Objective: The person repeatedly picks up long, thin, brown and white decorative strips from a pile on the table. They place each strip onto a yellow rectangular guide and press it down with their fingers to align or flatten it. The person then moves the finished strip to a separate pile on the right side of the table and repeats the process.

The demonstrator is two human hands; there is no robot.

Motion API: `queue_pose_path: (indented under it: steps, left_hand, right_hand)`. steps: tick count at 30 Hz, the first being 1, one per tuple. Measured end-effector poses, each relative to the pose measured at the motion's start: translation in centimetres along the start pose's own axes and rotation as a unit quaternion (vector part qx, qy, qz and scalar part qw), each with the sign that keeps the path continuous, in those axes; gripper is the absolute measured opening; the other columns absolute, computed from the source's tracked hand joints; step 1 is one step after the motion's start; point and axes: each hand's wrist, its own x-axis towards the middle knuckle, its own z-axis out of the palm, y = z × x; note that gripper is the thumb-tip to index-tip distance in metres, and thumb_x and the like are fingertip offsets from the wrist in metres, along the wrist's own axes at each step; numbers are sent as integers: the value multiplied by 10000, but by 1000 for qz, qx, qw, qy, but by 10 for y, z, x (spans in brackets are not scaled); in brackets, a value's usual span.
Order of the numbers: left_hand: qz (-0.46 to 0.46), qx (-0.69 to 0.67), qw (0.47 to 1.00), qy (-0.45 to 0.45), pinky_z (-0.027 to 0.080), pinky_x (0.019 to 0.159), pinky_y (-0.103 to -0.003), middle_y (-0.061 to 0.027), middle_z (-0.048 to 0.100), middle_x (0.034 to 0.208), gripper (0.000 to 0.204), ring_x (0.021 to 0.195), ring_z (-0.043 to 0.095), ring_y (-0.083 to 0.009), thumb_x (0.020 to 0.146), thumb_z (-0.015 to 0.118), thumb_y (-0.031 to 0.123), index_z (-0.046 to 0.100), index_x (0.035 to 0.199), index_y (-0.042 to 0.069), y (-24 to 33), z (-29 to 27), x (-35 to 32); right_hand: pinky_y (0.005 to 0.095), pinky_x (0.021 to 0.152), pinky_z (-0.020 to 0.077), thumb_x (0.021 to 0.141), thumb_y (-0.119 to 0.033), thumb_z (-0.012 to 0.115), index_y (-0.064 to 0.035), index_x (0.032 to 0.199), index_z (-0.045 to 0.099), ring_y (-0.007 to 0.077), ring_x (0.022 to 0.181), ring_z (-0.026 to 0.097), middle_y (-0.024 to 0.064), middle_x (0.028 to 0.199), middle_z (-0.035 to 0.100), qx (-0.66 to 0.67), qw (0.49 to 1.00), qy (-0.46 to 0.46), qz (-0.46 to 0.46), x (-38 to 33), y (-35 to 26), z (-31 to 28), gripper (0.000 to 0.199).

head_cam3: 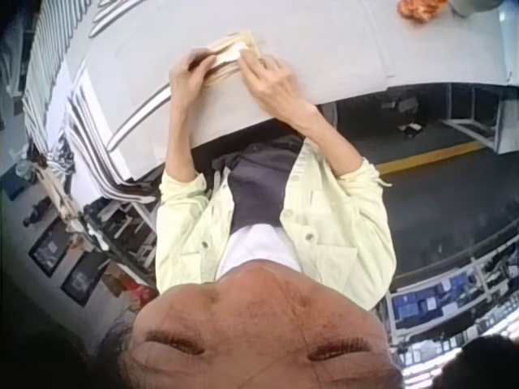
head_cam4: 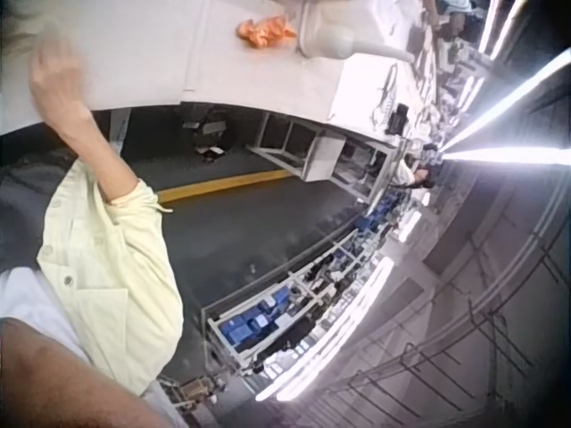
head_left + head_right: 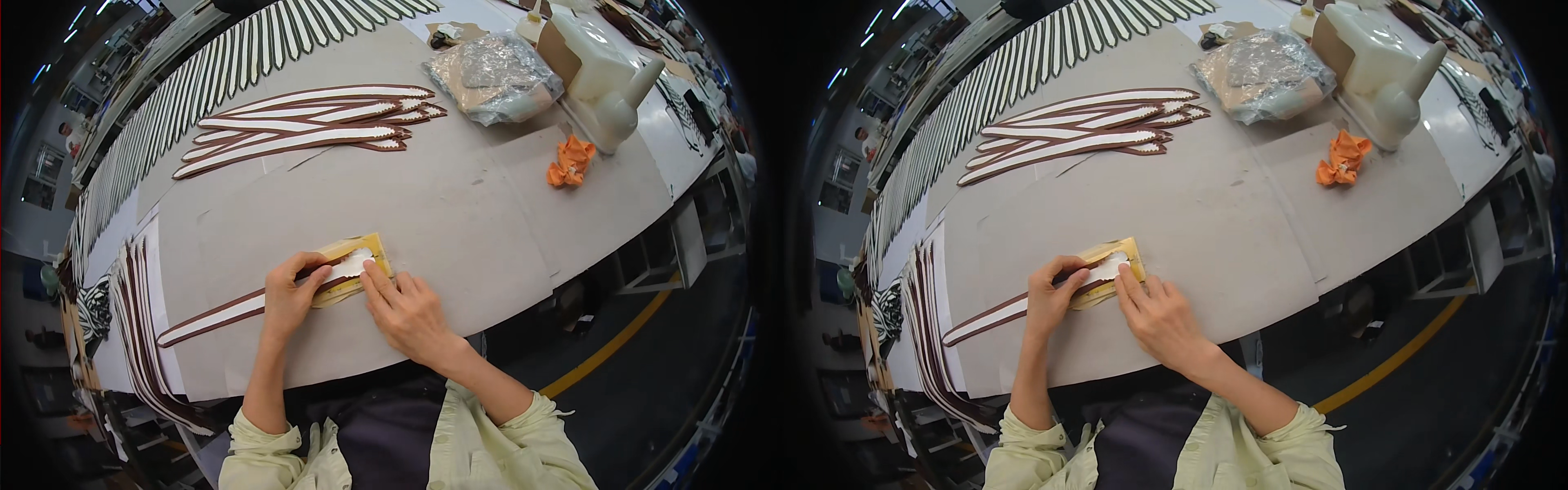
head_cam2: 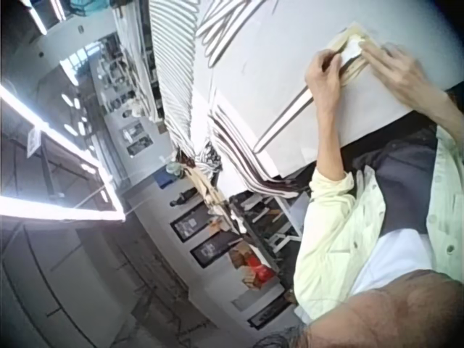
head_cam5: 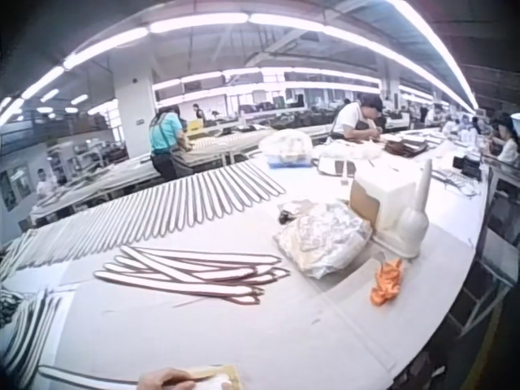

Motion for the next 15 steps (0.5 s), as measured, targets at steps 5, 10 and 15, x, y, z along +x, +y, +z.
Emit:
queue_pose_path:
  steps: [5, 10, 15]
  left_hand:
    - [-21, 7, 1000, -18, 540, 830, -275, -55, 751, 929, 150, 871, 677, -117, 942, 749, 76, 730, 1036, -40, 2, -3, 2]
    - [-1, 14, 1000, -10, 544, 834, -287, -72, 759, 933, 158, 862, 686, -131, 937, 749, 73, 726, 1040, -45, 4, -4, 1]
    - [81, 94, 991, -53, 576, 832, -346, -131, 759, 1044, 274, 925, 744, -253, 910, 796, 132, 710, 1138, 6, 10, -10, 3]
  right_hand:
    - [355, 734, 489, 798, -74, 658, 106, 1295, 641, 280, 916, 609, 255, 1438, 591, -2, 1000, -3, 4, 2, 0, -1, 528]
    - [352, 742, 481, 805, -88, 660, 111, 1313, 622, 274, 915, 603, 270, 1444, 582, -14, 1000, -11, 1, 2, -2, 0, 546]
    - [352, 743, 472, 806, -98, 661, 108, 1314, 607, 267, 911, 601, 265, 1417, 597, -43, 999, -12, 12, 3, -5, 2, 551]
